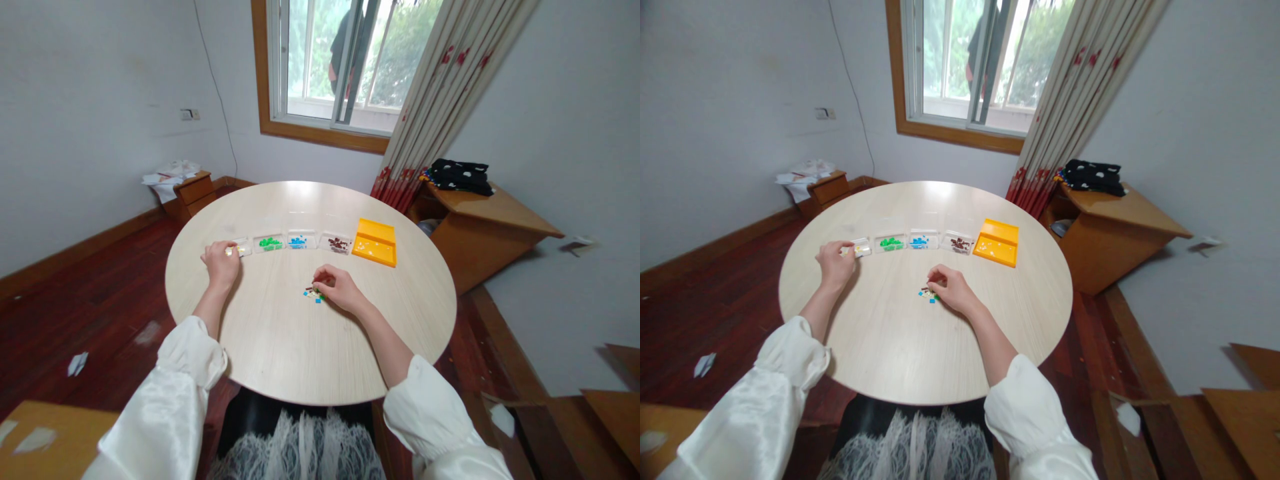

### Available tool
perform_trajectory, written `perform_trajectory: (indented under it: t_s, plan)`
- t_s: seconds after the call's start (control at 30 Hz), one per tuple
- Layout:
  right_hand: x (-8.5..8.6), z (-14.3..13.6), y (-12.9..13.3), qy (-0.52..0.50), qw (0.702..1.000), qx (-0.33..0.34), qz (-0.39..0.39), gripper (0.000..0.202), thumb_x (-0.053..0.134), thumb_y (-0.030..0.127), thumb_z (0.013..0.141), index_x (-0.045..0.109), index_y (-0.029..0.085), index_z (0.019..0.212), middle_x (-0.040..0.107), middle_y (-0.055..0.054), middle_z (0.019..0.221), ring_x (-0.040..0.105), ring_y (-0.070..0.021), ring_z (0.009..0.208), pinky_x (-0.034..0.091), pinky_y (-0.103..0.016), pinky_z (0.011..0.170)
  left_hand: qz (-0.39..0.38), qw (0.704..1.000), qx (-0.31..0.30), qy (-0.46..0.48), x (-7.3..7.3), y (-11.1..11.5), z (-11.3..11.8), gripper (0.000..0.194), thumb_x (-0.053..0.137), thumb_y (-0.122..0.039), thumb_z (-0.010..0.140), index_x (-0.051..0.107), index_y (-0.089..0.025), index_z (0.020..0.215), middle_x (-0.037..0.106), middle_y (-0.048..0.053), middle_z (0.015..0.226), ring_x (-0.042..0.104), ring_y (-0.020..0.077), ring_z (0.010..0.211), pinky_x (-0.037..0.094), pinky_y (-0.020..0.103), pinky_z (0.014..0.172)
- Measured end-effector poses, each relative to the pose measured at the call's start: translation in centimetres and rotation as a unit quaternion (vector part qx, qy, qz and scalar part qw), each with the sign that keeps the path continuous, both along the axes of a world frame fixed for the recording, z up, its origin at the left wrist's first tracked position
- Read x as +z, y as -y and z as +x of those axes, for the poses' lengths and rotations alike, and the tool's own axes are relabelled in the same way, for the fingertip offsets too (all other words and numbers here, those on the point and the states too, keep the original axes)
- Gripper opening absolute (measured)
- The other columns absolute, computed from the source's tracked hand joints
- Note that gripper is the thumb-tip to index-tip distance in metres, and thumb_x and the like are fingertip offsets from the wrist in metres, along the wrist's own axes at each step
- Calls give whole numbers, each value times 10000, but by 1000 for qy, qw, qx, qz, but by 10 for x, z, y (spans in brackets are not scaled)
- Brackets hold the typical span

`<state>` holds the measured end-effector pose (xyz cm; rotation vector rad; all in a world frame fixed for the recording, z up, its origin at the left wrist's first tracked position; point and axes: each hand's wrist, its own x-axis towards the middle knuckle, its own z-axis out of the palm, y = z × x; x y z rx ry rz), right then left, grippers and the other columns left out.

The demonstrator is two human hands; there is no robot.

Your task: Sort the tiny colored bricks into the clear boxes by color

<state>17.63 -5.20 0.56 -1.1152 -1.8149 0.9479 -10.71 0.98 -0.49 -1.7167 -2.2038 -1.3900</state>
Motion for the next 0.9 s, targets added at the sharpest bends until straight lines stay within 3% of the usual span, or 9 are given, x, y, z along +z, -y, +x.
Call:
perform_trajectory:
  t_s: [0.1, 0.2, 0.33, 0.47, 0.63, 0.9]
  plan:
    - [1, 1, -1, 7, 1000, -16, 24, 92, 576, 215, 705, 573, 168, 783, 610, -1, 758, 580, -119, 712, 466, -270, 696, 30, 999, -42, 8, 2, 3, 10, 143, 506, -241, 742, 631, -175, 762, 657, 80, 854, 541, 232, 845, 360, 392, 834]
    - [2, 1, -1, 4, 998, -31, 48, 75, 563, 200, 710, 588, 167, 773, 621, -12, 782, 579, -123, 735, 466, -272, 712, 49, 988, -141, 48, 5, 10, 33, 132, 527, -245, 735, 633, -169, 745, 667, 65, 807, 538, 188, 750, 403, 324, 745]
    - [3, 1, -1, -29, 997, -43, 50, 87, 554, 198, 718, 586, 166, 792, 632, -27, 806, 606, -135, 779, 484, -291, 754, 0, 948, -298, 110, 6, 27, 72, 188, 535, -310, 750, 642, -158, 722, 654, 37, 716, 488, 135, 613, 393, 264, 614]
    - [4, 0, 0, -60, 996, -49, 54, 105, 576, 223, 718, 555, 175, 810, 629, -23, 805, 618, -141, 780, 495, -300, 756, -60, 910, -387, 135, 7, 42, 105, 244, 553, -356, 753, 665, -142, 720, 630, 23, 656, 462, 117, 580, 368, 250, 585]
    - [4, 0, -2, -68, 994, -58, 66, 125, 593, 243, 713, 537, 182, 807, 617, -18, 792, 611, -142, 758, 507, -304, 743, -89, 887, -417, 178, 7, 46, 123, 267, 571, -378, 737, 666, -132, 698, 568, -3, 568, 413, 101, 527, 325, 241, 536]
    - [2, -1, -2, -89, 993, -58, 58, 145, 609, 249, 713, 537, 183, 822, 631, -26, 809, 627, -148, 766, 517, -306, 739, -107, 866, -408, 267, 2, 37, 124, 197, 645, -322, 659, 668, -127, 673, 604, 7, 583, 469, 102, 527, 347, 236, 535]
